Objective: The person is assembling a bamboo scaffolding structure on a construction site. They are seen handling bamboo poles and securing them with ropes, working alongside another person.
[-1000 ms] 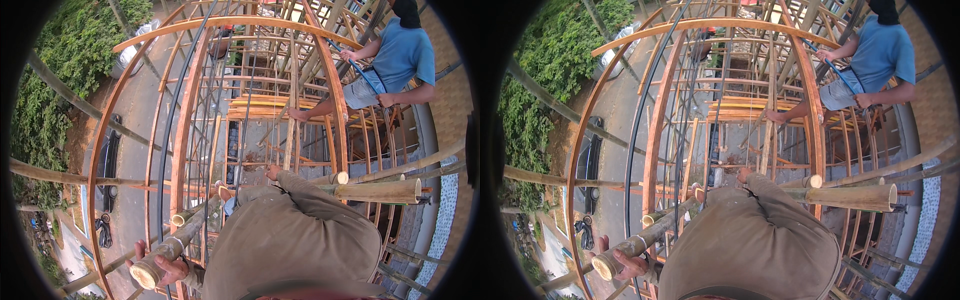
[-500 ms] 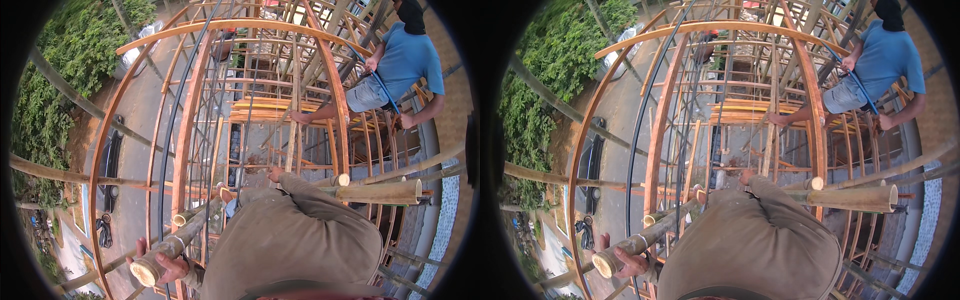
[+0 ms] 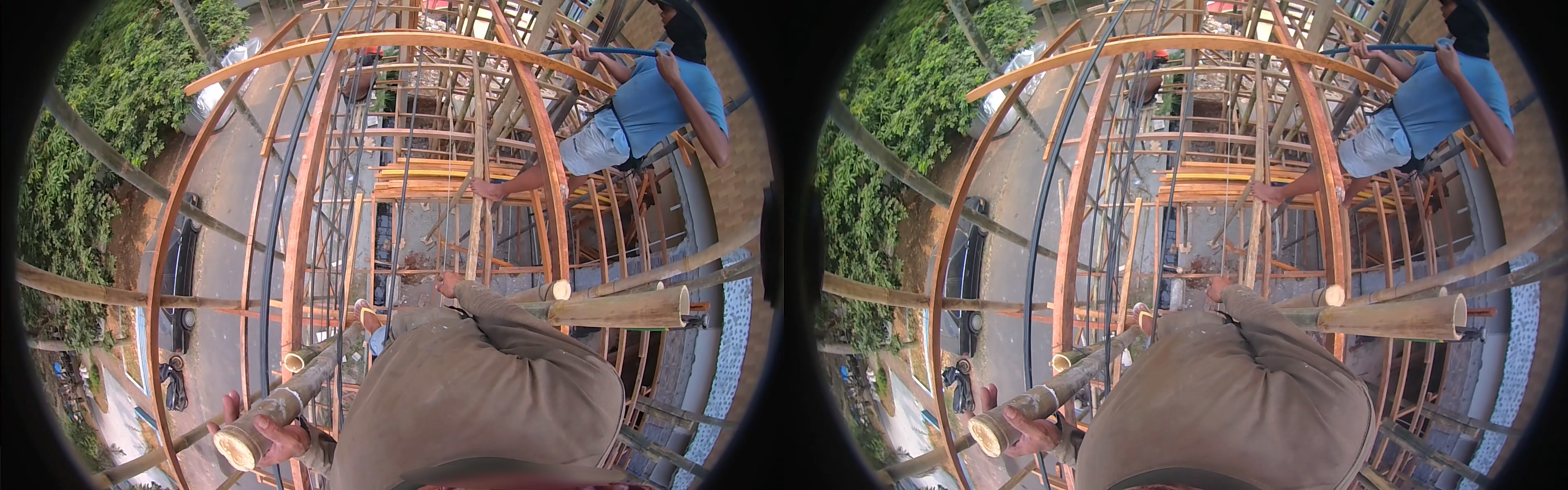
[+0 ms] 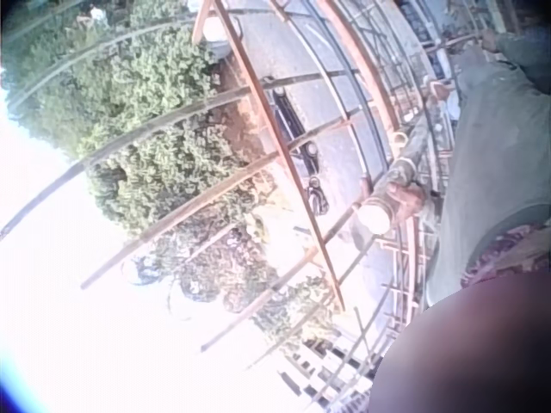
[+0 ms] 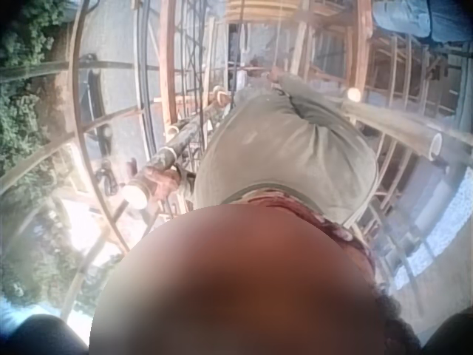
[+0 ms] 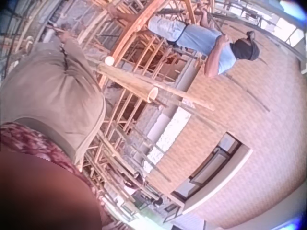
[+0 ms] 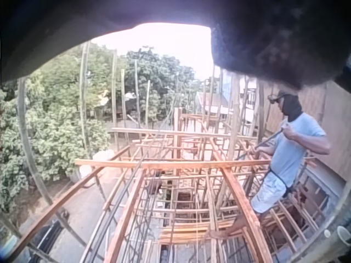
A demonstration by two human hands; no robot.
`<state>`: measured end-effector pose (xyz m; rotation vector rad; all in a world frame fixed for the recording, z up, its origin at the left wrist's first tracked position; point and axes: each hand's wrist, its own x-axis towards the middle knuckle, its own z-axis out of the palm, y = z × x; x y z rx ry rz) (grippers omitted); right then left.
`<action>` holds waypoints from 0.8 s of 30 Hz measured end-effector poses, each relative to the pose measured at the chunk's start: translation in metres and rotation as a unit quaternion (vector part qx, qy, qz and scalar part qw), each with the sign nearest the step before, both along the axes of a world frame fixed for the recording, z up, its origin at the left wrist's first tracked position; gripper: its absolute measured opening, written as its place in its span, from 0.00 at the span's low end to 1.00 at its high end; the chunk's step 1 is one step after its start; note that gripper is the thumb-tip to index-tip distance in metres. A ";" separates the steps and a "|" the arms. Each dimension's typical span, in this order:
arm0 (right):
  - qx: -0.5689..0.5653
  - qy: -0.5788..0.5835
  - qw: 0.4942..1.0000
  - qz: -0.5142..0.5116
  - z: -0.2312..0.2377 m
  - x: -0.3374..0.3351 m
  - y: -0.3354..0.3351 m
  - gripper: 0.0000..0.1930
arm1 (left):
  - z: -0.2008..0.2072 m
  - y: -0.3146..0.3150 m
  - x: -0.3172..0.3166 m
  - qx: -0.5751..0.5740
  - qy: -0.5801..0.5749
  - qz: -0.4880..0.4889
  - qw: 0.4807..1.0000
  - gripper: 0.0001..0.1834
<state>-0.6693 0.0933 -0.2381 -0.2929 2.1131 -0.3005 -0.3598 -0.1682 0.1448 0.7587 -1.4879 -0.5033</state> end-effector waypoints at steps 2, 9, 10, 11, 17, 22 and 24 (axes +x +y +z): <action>-0.008 0.007 1.000 0.016 -0.001 0.000 0.001 0.27 | 0.000 -0.001 0.001 -0.003 -0.003 -0.003 1.000 0.42; 0.002 -0.002 1.000 0.019 0.000 -0.001 0.000 0.27 | -0.001 0.001 0.002 0.008 -0.007 0.003 1.000 0.42; -0.004 -0.001 1.000 0.019 0.001 -0.001 0.000 0.27 | -0.001 0.001 0.002 0.014 -0.006 0.005 1.000 0.42; -0.003 0.000 1.000 0.018 0.002 -0.001 0.000 0.27 | -0.001 0.001 0.002 0.007 -0.010 0.004 1.000 0.42; -0.012 0.008 0.999 0.035 0.008 -0.001 -0.001 0.27 | -0.001 -0.001 0.003 -0.005 -0.017 -0.001 1.000 0.43; -0.001 0.003 1.000 0.030 0.007 0.000 -0.002 0.26 | -0.001 0.000 0.003 0.010 -0.022 0.006 1.000 0.44; 0.012 0.006 0.999 0.039 0.005 0.000 -0.002 0.26 | -0.001 0.000 0.004 0.002 -0.027 0.002 1.000 0.44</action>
